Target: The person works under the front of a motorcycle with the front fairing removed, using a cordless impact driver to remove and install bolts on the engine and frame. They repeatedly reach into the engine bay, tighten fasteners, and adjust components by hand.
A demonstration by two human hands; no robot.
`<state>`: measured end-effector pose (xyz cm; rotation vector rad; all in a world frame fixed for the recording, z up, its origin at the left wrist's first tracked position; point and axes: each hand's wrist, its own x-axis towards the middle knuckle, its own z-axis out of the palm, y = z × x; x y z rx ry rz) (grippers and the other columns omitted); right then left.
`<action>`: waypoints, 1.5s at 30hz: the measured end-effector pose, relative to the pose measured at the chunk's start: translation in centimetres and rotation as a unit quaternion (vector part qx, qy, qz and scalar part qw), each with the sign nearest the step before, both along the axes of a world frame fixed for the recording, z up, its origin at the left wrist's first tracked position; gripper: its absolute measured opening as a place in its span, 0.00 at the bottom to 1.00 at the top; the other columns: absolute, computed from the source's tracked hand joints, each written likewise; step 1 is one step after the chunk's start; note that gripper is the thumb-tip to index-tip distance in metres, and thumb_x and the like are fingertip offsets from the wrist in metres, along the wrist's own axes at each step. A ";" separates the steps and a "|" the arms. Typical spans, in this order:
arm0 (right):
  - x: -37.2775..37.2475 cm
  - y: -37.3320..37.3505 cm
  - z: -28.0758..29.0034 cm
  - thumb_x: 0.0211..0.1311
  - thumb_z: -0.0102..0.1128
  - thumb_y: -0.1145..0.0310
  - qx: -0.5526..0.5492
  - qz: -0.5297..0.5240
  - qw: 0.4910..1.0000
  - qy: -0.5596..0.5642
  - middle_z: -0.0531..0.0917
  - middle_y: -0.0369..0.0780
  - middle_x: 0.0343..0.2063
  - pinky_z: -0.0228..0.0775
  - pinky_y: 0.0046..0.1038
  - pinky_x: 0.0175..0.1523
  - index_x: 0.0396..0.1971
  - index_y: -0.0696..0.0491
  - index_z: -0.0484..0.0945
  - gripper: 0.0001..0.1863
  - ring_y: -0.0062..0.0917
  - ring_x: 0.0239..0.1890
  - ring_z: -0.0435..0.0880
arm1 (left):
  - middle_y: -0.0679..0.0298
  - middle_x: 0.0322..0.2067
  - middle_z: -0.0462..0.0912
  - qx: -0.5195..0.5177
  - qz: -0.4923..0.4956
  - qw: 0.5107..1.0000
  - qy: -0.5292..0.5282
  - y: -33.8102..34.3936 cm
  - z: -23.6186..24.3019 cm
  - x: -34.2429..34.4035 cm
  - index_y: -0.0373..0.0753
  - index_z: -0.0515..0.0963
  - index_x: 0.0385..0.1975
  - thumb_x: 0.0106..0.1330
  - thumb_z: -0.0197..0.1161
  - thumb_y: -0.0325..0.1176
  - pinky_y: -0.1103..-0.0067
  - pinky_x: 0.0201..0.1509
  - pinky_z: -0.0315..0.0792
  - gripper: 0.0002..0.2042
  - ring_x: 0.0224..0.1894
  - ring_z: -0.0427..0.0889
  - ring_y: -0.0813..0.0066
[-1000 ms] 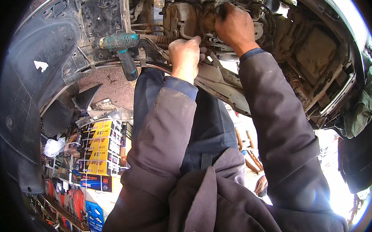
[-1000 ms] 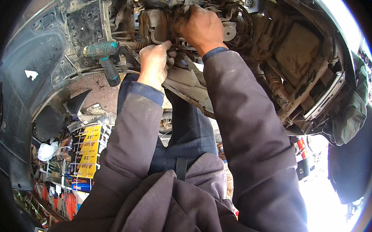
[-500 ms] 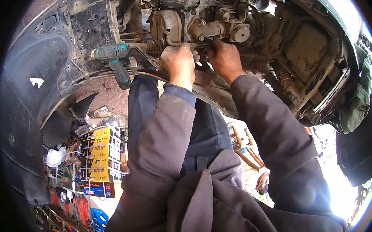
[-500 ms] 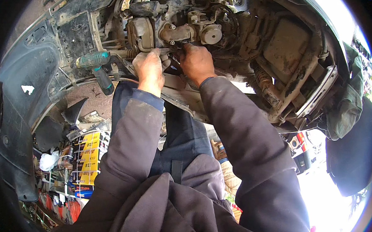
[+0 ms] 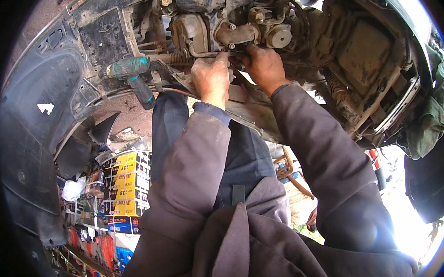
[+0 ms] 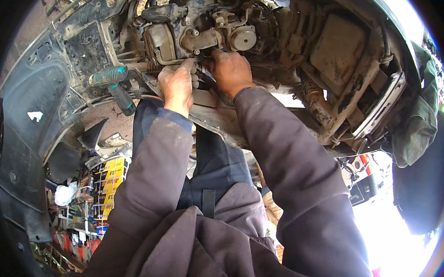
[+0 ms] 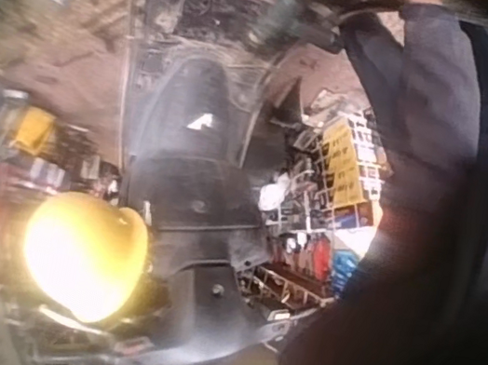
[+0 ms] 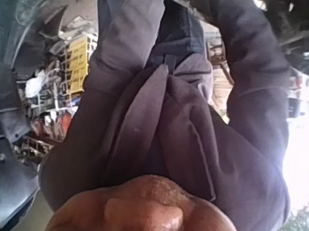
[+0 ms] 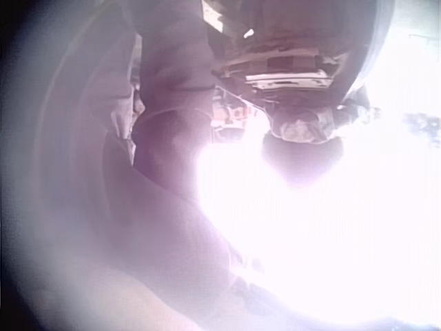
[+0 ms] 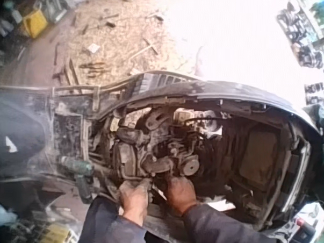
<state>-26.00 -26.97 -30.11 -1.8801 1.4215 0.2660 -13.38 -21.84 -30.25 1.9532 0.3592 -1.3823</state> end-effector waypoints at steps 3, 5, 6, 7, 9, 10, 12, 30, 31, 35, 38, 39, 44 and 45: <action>-0.5 0.2 -0.6 0.56 0.62 0.67 -0.005 0.017 1.000 0.009 0.83 0.51 0.26 0.74 0.49 0.38 0.31 0.54 0.81 0.07 0.50 0.32 0.82 | 0.65 0.21 0.80 -0.008 -0.061 0.998 -0.008 0.0 -0.4 0.1 0.34 0.80 0.28 0.60 0.69 0.28 0.81 0.15 0.65 0.06 0.15 0.73 0.78; -0.8 0.5 -1.4 0.58 0.63 0.62 -0.013 0.042 0.999 0.013 0.83 0.50 0.26 0.74 0.49 0.39 0.32 0.54 0.82 0.10 0.49 0.33 0.83 | 0.63 0.23 0.81 0.001 -0.100 0.994 -0.032 0.1 -0.6 0.0 0.32 0.80 0.29 0.60 0.69 0.27 0.81 0.16 0.65 0.05 0.15 0.73 0.78; -1.0 0.7 -1.7 0.59 0.63 0.60 -0.024 0.055 0.998 0.003 0.84 0.49 0.26 0.74 0.49 0.39 0.32 0.53 0.82 0.11 0.49 0.33 0.83 | 0.63 0.23 0.81 -0.015 -0.081 0.996 -0.028 0.2 -0.6 -0.1 0.32 0.80 0.29 0.60 0.69 0.27 0.80 0.16 0.65 0.05 0.16 0.73 0.78; -1.1 0.6 -2.1 0.59 0.61 0.63 0.007 0.057 0.998 -0.014 0.84 0.51 0.28 0.74 0.49 0.39 0.35 0.54 0.81 0.10 0.50 0.34 0.83 | 0.63 0.23 0.81 -0.030 -0.061 0.997 -0.028 0.2 -0.7 -0.1 0.32 0.80 0.29 0.60 0.69 0.26 0.80 0.16 0.66 0.05 0.16 0.74 0.78; -1.1 0.7 -1.7 0.60 0.59 0.65 -0.021 0.052 0.997 -0.052 0.83 0.52 0.30 0.75 0.49 0.40 0.38 0.55 0.79 0.10 0.51 0.36 0.83 | 0.63 0.23 0.82 -0.075 -0.032 0.996 -0.033 0.2 -0.8 0.1 0.33 0.81 0.30 0.60 0.69 0.26 0.79 0.18 0.66 0.04 0.16 0.73 0.78; -0.9 0.7 -1.0 0.60 0.58 0.66 -0.016 0.044 0.998 -0.047 0.83 0.53 0.32 0.75 0.49 0.40 0.39 0.55 0.79 0.10 0.52 0.36 0.83 | 0.64 0.24 0.82 -0.024 -0.037 0.999 0.021 0.3 -0.7 0.3 0.34 0.81 0.31 0.60 0.70 0.26 0.79 0.19 0.66 0.06 0.17 0.73 0.79; -0.4 0.7 1.5 0.61 0.56 0.68 0.052 0.089 0.994 -0.026 0.82 0.55 0.33 0.75 0.47 0.42 0.40 0.58 0.77 0.11 0.51 0.38 0.83 | 0.64 0.24 0.82 0.009 -0.066 0.998 -0.022 -0.1 -0.7 0.4 0.33 0.80 0.32 0.60 0.71 0.27 0.79 0.18 0.66 0.06 0.16 0.73 0.79; -1.0 6.9 18.1 0.56 0.62 0.71 0.032 -0.188 0.935 -0.298 0.78 0.43 0.28 0.75 0.40 0.37 0.35 0.56 0.77 0.08 0.41 0.33 0.82 | 0.56 0.27 0.86 -0.069 -0.489 0.828 -0.266 -0.1 -0.9 3.9 0.31 0.83 0.36 0.57 0.71 0.33 0.71 0.38 0.77 0.13 0.30 0.85 0.67; -1.0 7.6 18.4 0.56 0.63 0.73 0.015 -0.199 0.922 -0.331 0.78 0.43 0.28 0.75 0.38 0.35 0.37 0.56 0.78 0.09 0.39 0.32 0.82 | 0.59 0.28 0.86 -0.079 -0.476 0.842 -0.242 0.1 -0.6 4.0 0.30 0.82 0.38 0.59 0.70 0.32 0.74 0.35 0.76 0.12 0.28 0.83 0.72; -1.3 11.7 18.8 0.56 0.62 0.73 0.062 -0.253 0.897 -0.358 0.79 0.43 0.28 0.75 0.38 0.35 0.35 0.56 0.78 0.07 0.40 0.33 0.82 | 0.57 0.31 0.86 -0.181 -0.489 0.812 -0.263 0.4 -1.0 5.5 0.30 0.80 0.38 0.60 0.69 0.29 0.78 0.33 0.76 0.11 0.30 0.83 0.77; -2.6 16.1 17.0 0.56 0.62 0.71 0.067 -0.286 0.909 -0.295 0.81 0.46 0.28 0.75 0.40 0.38 0.33 0.56 0.79 0.07 0.43 0.34 0.82 | 0.57 0.33 0.85 -0.203 -0.478 0.804 -0.290 0.5 -0.8 5.7 0.31 0.79 0.41 0.62 0.68 0.28 0.81 0.34 0.76 0.11 0.33 0.82 0.80; -3.4 17.8 16.1 0.56 0.62 0.70 0.054 -0.302 0.913 -0.267 0.81 0.47 0.28 0.75 0.41 0.39 0.33 0.57 0.79 0.07 0.44 0.35 0.82 | 0.59 0.32 0.84 -0.208 -0.411 0.853 -0.246 1.1 -0.2 6.1 0.31 0.79 0.43 0.63 0.67 0.28 0.82 0.34 0.76 0.11 0.34 0.81 0.80; -8.0 25.6 12.8 0.57 0.62 0.71 0.145 -0.402 0.895 -0.127 0.85 0.52 0.31 0.77 0.39 0.44 0.38 0.60 0.81 0.11 0.47 0.37 0.85 | 0.65 0.29 0.81 -0.187 -0.371 0.889 -0.192 4.9 3.9 10.6 0.35 0.76 0.43 0.68 0.62 0.28 0.86 0.22 0.68 0.08 0.23 0.75 0.83; -9.3 26.9 12.0 0.57 0.62 0.68 0.126 -0.428 0.888 -0.114 0.84 0.52 0.30 0.76 0.41 0.44 0.36 0.59 0.81 0.11 0.48 0.37 0.84 | 0.65 0.28 0.80 -0.163 -0.382 0.887 -0.202 5.7 4.3 11.1 0.35 0.76 0.43 0.69 0.61 0.28 0.86 0.21 0.66 0.07 0.23 0.74 0.84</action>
